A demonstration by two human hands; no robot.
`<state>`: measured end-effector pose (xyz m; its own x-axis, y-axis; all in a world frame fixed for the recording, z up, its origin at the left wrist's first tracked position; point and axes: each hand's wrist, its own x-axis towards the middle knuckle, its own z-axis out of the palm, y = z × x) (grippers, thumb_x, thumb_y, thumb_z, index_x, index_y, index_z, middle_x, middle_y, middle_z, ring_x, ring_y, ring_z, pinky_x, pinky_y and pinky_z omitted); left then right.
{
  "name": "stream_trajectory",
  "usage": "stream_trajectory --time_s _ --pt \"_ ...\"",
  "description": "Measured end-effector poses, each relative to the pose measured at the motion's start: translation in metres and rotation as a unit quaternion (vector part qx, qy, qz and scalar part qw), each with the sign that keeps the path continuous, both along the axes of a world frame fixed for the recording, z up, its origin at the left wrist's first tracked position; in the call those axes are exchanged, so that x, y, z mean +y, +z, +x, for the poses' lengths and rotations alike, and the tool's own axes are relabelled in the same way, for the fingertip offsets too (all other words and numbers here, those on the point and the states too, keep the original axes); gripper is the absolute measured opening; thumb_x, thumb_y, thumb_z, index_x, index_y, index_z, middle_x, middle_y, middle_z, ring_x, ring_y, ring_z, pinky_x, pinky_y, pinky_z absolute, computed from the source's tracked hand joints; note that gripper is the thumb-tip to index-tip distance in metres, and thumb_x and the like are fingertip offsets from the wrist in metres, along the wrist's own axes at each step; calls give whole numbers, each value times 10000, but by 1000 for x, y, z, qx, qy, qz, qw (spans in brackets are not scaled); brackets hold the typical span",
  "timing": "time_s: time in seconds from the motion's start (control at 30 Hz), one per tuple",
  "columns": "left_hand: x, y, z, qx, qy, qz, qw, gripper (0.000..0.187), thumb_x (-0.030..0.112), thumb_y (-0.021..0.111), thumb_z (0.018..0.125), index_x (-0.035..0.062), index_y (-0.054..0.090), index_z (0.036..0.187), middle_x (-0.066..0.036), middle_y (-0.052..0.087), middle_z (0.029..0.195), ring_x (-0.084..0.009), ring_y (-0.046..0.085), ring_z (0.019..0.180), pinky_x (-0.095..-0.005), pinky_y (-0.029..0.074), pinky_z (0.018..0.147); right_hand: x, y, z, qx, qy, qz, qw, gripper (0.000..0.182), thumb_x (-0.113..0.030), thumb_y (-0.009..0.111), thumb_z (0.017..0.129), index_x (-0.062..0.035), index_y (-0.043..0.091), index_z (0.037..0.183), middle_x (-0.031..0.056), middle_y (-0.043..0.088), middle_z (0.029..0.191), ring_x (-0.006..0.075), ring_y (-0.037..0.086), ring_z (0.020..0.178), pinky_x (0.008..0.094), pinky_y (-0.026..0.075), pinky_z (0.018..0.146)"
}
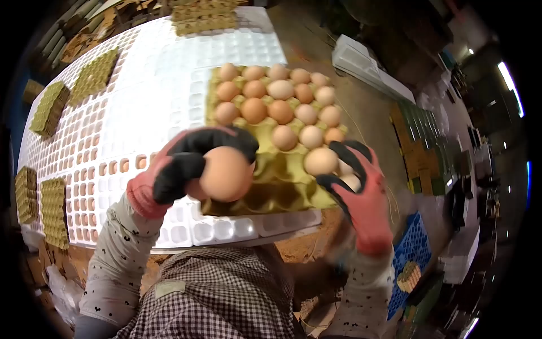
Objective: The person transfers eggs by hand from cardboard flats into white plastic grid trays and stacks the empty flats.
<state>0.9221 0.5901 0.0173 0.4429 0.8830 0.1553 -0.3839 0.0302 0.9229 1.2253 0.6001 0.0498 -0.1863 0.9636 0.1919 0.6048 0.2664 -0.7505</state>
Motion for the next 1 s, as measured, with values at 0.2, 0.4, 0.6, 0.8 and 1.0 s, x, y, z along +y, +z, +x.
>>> stream_trajectory --time_s 0.2,0.4,0.6,0.8,1.0 --pt "-91 -84 -115 -46 86 -172 980 592 482 401 1020 -24 538 1294 -126 651 1044 -186 606 638 -314 511 609 -61 -4 -115 2 231 38 972 534 -242 813 719 22 659 1157 186 639 1180 357 588 1144 426 489 948" --pt "-151 -186 -251 476 445 -44 757 483 254 772 824 87 595 1242 -132 596 1147 -258 666 881 -363 539 693 -69 -124 -314 -119 283 15 952 547 -267 805 709 -167 650 1224 149 569 1187 316 617 1042 409 532 819" --pt "-143 -168 -300 677 311 -72 664 472 334 780 774 142 616 1173 -143 600 1117 -348 647 933 -411 532 779 -43 -195 -369 -328 251 68 908 532 -332 801 740 -173 624 1217 92 561 1072 263 627 882 376 541 690" --pt "-161 -229 -333 683 472 67 554 445 183 681 839 105 589 1267 -161 554 1199 -383 503 1137 -514 382 989 -37 -231 -343 -403 186 105 890 581 -311 750 779 -130 560 1297 111 533 1207 342 491 1135 467 381 952" --pt "-128 -180 -293 545 466 90 691 440 74 649 845 58 592 1280 -161 555 1226 -362 514 1151 -460 393 998 -62 -88 -306 -188 216 123 950 425 -278 729 802 -98 634 1175 105 564 1178 310 541 1090 418 445 933"
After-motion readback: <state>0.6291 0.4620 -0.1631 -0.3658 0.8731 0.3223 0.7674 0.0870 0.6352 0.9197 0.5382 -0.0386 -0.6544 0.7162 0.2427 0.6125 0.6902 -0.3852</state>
